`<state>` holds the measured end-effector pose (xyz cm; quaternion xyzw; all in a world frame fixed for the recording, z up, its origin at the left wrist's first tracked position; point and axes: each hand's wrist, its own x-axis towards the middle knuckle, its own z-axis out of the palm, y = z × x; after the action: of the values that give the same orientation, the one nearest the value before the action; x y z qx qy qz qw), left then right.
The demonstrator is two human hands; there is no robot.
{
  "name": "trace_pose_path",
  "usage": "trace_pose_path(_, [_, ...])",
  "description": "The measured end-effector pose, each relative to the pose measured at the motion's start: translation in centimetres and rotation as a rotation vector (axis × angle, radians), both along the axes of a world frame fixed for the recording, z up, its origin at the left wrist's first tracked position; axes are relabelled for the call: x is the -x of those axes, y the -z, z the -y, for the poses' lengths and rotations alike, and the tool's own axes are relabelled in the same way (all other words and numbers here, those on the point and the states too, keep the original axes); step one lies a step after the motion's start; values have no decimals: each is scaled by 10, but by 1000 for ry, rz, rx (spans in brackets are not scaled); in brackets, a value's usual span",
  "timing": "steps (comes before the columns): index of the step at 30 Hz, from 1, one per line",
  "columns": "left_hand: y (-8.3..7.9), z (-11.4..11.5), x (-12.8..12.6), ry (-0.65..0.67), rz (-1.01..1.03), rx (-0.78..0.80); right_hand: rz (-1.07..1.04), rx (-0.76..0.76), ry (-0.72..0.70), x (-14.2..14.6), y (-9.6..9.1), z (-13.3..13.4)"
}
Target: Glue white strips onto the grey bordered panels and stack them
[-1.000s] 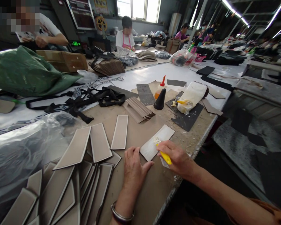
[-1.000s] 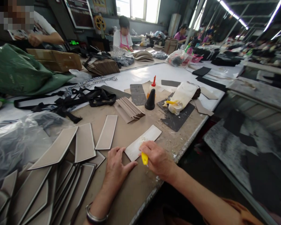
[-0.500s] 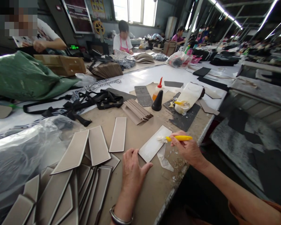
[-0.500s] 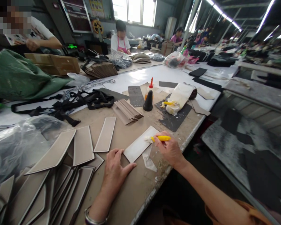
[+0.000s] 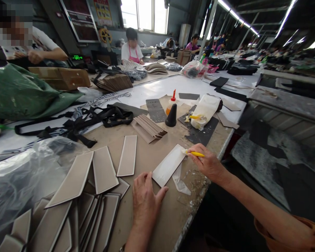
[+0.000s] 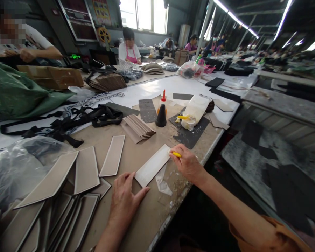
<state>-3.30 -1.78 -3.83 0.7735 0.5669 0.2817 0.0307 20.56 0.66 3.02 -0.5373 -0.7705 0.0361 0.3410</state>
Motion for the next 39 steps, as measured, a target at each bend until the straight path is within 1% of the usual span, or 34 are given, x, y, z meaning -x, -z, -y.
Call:
trace_pose_path(3, [-3, 2, -3, -26, 24, 7, -71, 96, -24, 12, -6, 6])
trace_pose_path(6, [-6, 3, -5, -27, 55, 14, -227, 261, -35, 23, -9, 13])
trace_pose_path(7, [-7, 3, -5, -29, 64, 17, -288, 330, -14, 25, -10, 14])
trace_pose_path(9, [-8, 3, -5, -29, 80, 27, -393, 429, 75, 28, -10, 15])
trace_pose_path(11, [-8, 3, -4, -31, 91, 48, -458, 442, 150, 31, -11, 16])
trace_pose_path(12, [-7, 3, -3, -25, 93, 60, -481, 435, 159, 34, -12, 16])
trace_pose_path(14, [-5, 2, 0, 2, 92, 80, -544, 451, 136, 43, -12, 17])
trace_pose_path(16, [-3, 1, 3, 31, 97, 99, -607, 511, 91, 53, -9, 19])
trace_pose_path(18, [-2, 1, 4, 49, 109, 119, -618, 545, 57, 59, -5, 21])
trace_pose_path(21, [-6, 1, 3, 32, 127, 143, -572, 468, 79, 61, -1, 21])
trace_pose_path(24, [-11, 2, -1, -1, 127, 143, -583, 389, 88, 64, -2, 19])
trace_pose_path(27, [-11, 2, -2, -6, 124, 130, -603, 400, 31, 74, -1, 15])
trace_pose_path(28, [-10, 2, -2, -6, 126, 126, -599, 406, 29, 77, 0, 13])
trace_pose_path(30, [-9, 2, -1, -10, 124, 125, -569, 406, 69, 75, 4, 8])
trace_pose_path(32, [-7, 1, 0, -13, 115, 127, -512, 356, 136, 64, 7, 2])
trace_pose_path(36, [-3, -1, 3, 21, 98, 110, -350, 168, 255, 25, 8, -10])
trace_pose_path(39, [3, -2, 6, 46, 84, 85, -267, 74, 311, -1, 9, -17])
